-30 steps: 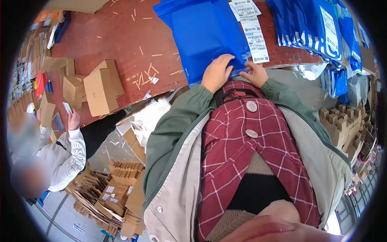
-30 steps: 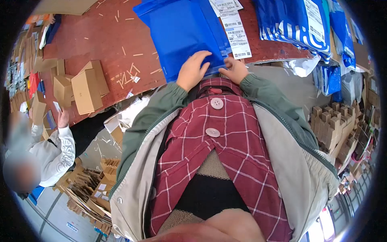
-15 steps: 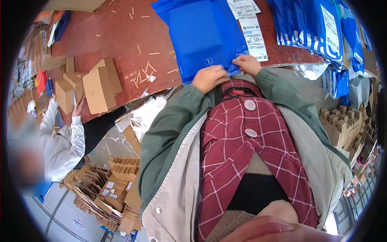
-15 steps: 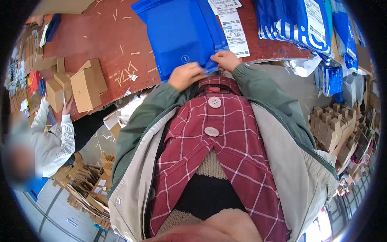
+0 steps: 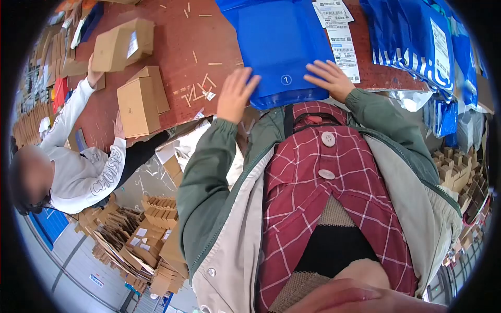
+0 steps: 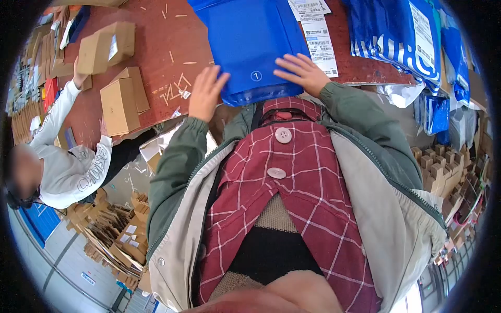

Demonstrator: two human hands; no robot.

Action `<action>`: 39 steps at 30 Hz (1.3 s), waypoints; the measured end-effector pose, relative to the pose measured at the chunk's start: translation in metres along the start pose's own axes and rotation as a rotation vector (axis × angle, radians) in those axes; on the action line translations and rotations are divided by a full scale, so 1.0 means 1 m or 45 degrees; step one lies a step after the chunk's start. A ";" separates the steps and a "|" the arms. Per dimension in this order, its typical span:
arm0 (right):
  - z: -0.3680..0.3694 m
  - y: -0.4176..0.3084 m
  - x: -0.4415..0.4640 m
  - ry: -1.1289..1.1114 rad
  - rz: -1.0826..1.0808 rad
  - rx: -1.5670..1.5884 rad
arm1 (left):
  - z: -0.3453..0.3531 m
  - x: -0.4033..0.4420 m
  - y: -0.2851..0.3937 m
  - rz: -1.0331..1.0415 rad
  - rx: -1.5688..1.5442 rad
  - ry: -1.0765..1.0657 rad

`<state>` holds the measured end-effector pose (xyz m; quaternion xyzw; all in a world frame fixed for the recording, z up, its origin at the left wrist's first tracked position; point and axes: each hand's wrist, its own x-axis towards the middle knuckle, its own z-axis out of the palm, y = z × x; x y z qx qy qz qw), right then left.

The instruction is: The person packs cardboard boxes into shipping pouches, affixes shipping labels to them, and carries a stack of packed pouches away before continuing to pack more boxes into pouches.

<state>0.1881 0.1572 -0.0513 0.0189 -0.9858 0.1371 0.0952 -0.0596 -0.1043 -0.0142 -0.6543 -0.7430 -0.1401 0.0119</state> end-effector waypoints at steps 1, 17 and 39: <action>0.001 0.001 0.002 -0.102 -0.199 -0.121 | 0.011 0.006 -0.003 0.004 -0.001 0.007; 0.012 0.014 0.047 -0.112 1.113 0.476 | 0.073 0.022 -0.015 -1.120 -1.260 0.030; -0.010 0.131 0.073 0.774 1.185 0.352 | -0.057 0.043 0.086 -0.404 -0.521 -0.999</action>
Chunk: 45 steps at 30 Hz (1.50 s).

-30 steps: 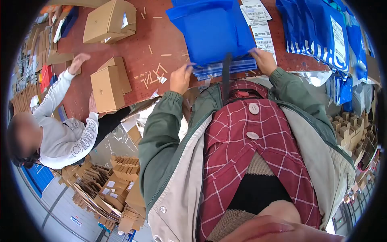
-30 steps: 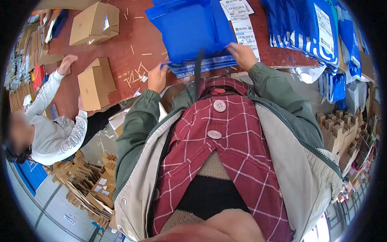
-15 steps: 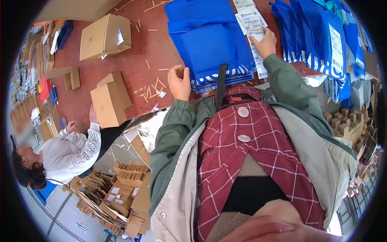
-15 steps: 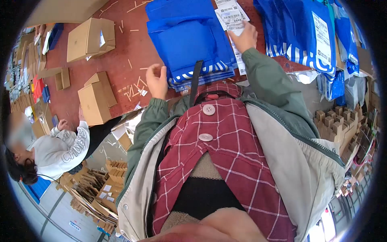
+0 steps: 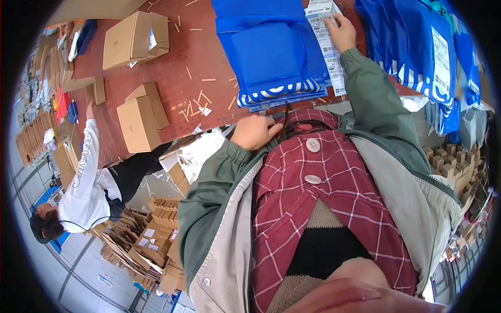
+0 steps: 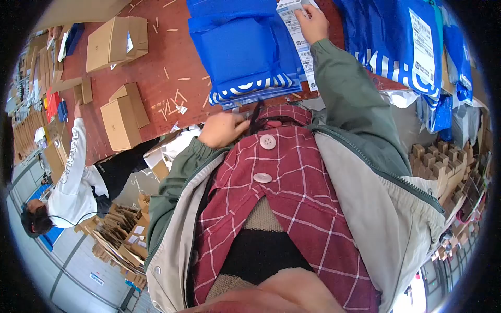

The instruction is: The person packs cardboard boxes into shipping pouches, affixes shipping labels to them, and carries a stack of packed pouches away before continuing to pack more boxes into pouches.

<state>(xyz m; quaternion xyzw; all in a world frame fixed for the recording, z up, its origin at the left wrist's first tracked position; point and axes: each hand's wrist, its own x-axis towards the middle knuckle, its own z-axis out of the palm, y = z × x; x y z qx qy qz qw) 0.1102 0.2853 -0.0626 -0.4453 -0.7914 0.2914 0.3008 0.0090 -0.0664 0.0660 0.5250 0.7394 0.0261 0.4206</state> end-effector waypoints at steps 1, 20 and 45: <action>-0.010 -0.017 -0.007 -0.025 -0.003 0.107 | -0.013 0.002 0.010 -0.049 -0.003 0.089; -0.020 -0.008 -0.050 -0.391 -0.051 0.411 | -0.115 0.089 -0.043 0.339 -2.099 1.249; 0.011 -0.082 -0.149 -0.556 -0.584 -0.035 | -0.008 0.080 -0.006 0.434 -0.557 1.732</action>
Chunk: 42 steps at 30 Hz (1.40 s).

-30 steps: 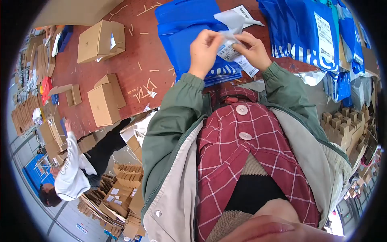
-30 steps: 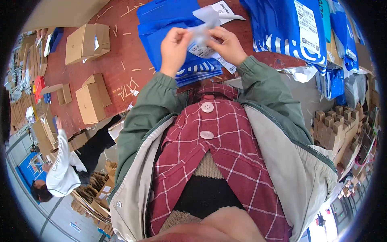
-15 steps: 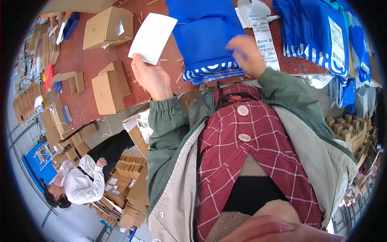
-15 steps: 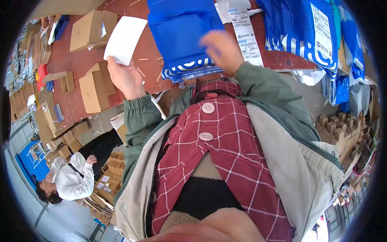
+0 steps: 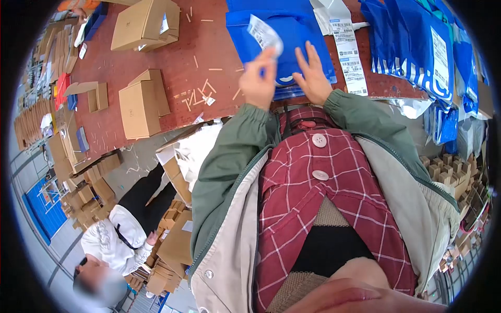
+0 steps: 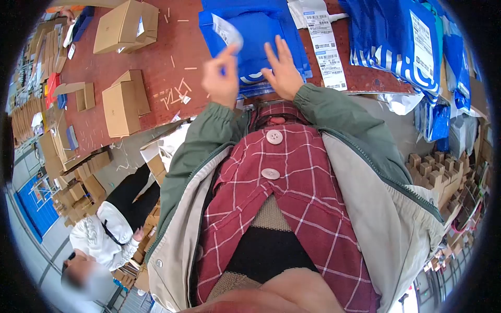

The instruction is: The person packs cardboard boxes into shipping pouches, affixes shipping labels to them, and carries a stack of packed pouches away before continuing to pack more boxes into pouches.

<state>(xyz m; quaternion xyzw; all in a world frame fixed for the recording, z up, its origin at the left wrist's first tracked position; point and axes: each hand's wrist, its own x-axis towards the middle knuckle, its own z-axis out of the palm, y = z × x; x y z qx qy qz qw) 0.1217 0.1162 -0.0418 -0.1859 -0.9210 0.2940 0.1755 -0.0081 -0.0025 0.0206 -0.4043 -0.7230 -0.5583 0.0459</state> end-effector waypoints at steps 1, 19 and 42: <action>0.002 0.006 -0.004 0.004 0.004 -0.002 | 0.004 -0.010 -0.014 0.180 0.103 -0.288; 0.013 0.066 -0.005 0.080 0.713 0.675 | 0.027 -0.004 -0.070 -0.476 0.150 -0.042; -0.434 0.189 -0.130 0.339 0.569 -0.236 | -0.083 -0.060 -0.099 -1.015 -0.738 0.514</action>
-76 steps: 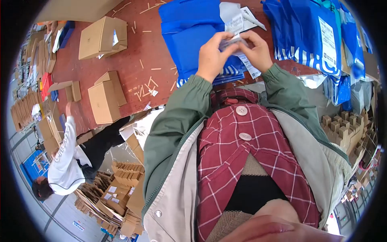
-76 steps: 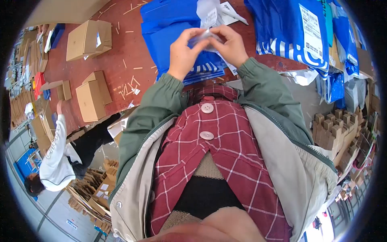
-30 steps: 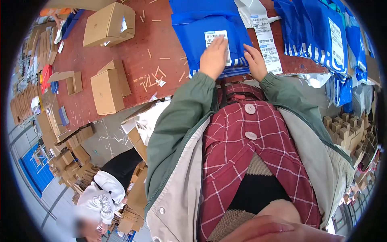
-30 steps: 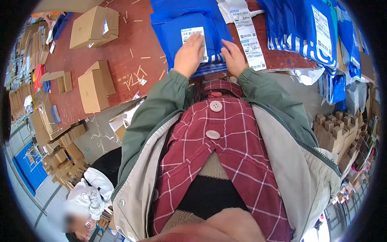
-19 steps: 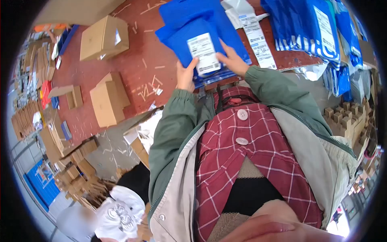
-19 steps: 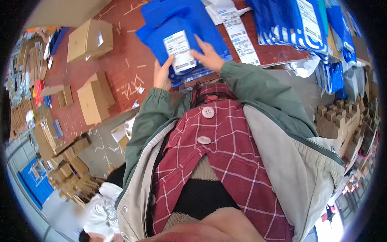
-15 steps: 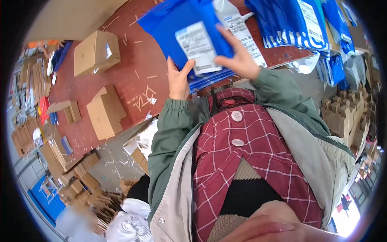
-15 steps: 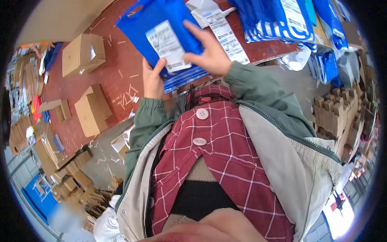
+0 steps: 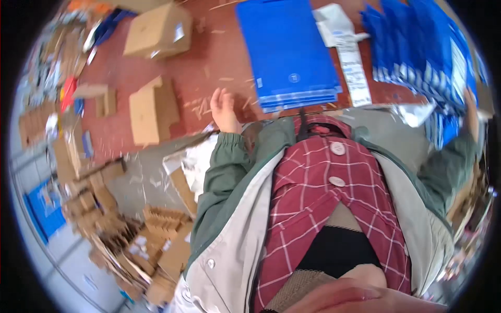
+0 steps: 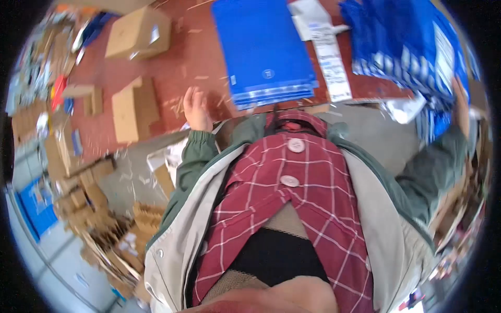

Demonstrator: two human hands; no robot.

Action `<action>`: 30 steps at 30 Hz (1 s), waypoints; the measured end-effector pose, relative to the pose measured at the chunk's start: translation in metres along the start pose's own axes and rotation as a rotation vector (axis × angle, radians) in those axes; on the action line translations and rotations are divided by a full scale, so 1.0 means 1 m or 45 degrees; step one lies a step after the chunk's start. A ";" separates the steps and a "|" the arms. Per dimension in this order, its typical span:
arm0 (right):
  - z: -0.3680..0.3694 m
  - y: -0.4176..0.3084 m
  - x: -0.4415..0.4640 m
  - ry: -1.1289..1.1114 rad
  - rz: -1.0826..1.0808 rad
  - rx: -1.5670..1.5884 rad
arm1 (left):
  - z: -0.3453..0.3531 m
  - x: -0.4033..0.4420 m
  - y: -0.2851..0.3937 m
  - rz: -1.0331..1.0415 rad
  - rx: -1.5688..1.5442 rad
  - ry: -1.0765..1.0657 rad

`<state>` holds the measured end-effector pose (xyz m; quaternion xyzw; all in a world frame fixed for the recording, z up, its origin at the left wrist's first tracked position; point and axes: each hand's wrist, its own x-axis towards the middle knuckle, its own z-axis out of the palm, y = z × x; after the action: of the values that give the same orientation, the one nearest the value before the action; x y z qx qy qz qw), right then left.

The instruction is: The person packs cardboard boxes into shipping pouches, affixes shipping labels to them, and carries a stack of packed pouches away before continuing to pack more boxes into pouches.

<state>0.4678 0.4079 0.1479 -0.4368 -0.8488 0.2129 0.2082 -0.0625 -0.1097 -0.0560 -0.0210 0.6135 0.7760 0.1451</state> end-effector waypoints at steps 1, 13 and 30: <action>-0.013 -0.005 -0.001 -0.121 -0.647 -0.767 | -0.044 0.014 -0.015 0.032 0.016 0.076; 0.169 -0.299 -0.050 0.424 -0.820 0.264 | -0.210 0.107 0.097 -0.450 -0.285 0.671; 0.316 -0.195 -0.074 -0.672 1.040 2.180 | 0.114 0.014 0.038 -0.653 0.463 -1.181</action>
<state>0.2097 0.1869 -0.0183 -0.3366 -0.2111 0.9021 0.1685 -0.0686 -0.0060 0.0052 0.1993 0.5847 0.5255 0.5851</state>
